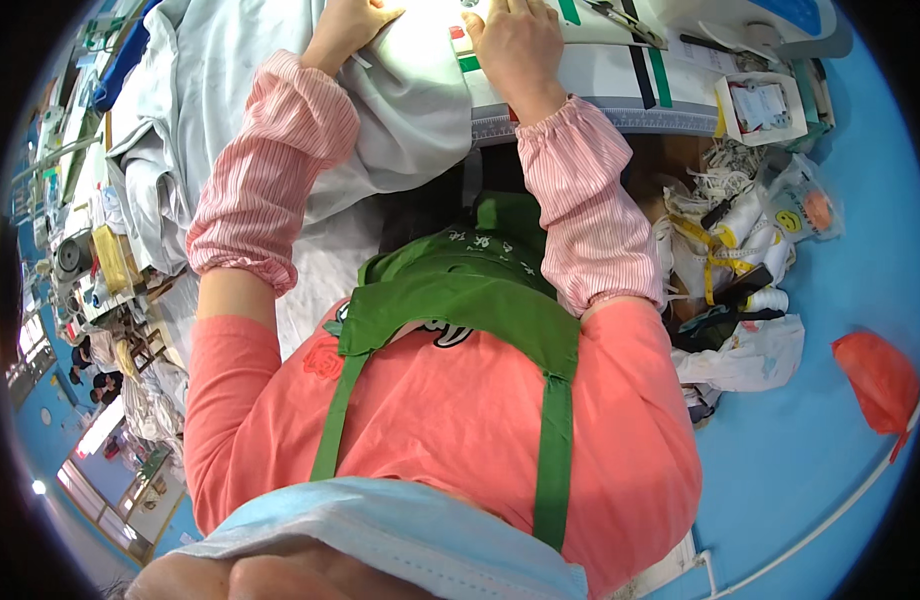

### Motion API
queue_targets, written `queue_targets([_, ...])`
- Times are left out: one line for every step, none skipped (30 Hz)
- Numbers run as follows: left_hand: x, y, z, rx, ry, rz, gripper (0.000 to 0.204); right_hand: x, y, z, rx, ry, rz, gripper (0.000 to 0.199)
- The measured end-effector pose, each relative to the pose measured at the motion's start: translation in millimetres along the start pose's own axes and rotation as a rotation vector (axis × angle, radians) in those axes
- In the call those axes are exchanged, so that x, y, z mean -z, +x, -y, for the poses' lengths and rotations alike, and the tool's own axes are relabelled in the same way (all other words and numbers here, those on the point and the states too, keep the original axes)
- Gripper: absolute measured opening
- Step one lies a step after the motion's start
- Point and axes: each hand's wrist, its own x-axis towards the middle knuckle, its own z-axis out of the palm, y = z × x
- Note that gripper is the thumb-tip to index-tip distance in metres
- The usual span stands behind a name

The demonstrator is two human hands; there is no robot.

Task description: Sewing white fabric pillow covers using an industrial sewing machine.

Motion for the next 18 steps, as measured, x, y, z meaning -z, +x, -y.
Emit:
queue_targets([1.0,-0.3,1.4,0.012,0.001,-0.002,0.035,3.0,0.5,3.2,-0.022,-0.004,0.02,0.049])
queue_targets([1.9,1.2,1.6,0.031,-0.013,0.016,0.035,2.9,1.6,3.0,-0.009,-0.005,0.021,0.048])
queue_targets([3.0,1.6,2.4,0.049,-0.027,0.034,0.035,2.9,1.9,3.5,-0.003,-0.002,0.023,0.048])
queue_targets([6.5,-0.8,6.7,0.055,-0.027,0.03,0.035,3.0,2.3,3.9,0.001,-0.004,0.029,0.048])
queue_targets([12.1,-4.3,12.1,-0.094,-0.211,0.003,0.034,3.4,3.1,3.8,0.003,-0.008,0.033,0.048])
queue_targets([15.7,-6.4,14.6,-0.244,-0.394,-0.025,0.033,1.4,3.4,1.8,0.006,-0.007,0.033,0.048])
queue_targets([10.5,-1.7,12.0,-0.243,-0.394,-0.028,0.033,-2.3,4.0,-1.6,0.053,-0.035,-0.011,0.047])
queue_targets([3.2,5.0,4.3,-0.124,-0.163,-0.071,0.031,-5.0,6.2,-3.7,0.099,-0.062,-0.055,0.046])
queue_targets([-1.0,9.1,-0.2,-0.004,0.068,-0.113,0.029,-7.6,11.3,-6.6,0.101,-0.062,-0.057,0.046])
queue_targets([-1.3,10.0,0.0,-0.005,0.068,-0.116,0.029,-10.0,18.2,-9.9,0.148,0.036,-0.055,0.042])
queue_targets([-2.2,11.7,-4.5,-0.02,0.034,-0.076,0.028,-9.9,24.0,-14.4,0.187,0.128,-0.051,0.039])
queue_targets([0.3,8.9,2.8,-0.014,0.011,-0.045,0.027,19.9,27.9,7.3,-0.015,0.386,0.247,0.03])
queue_targets([2.7,6.1,10.0,0.0,0.017,-0.052,0.027,9.6,30.9,8.4,-0.004,0.396,0.254,0.03])
queue_targets([1.5,10.6,9.8,-0.024,0.015,-0.056,0.027,0.4,37.2,0.8,0.147,0.447,0.032,0.028])
queue_targets([2.2,15.7,9.5,-0.046,0.013,-0.061,0.027,-11.4,43.4,-6.8,0.301,0.492,-0.19,0.026])
queue_targets([2.4,15.4,6.6,-0.06,0.008,-0.061,0.027,-24.4,40.9,-16.0,0.288,0.388,-0.242,0.026])
queue_targets([6.7,5.7,7.6,-0.156,-0.15,-0.064,0.027,-26.9,41.1,-17.5,0.29,0.387,-0.243,0.026])
queue_targets([9.3,0.1,7.3,-0.253,-0.308,-0.067,0.028,-28.3,41.2,-20.4,0.279,0.35,-0.231,0.025])
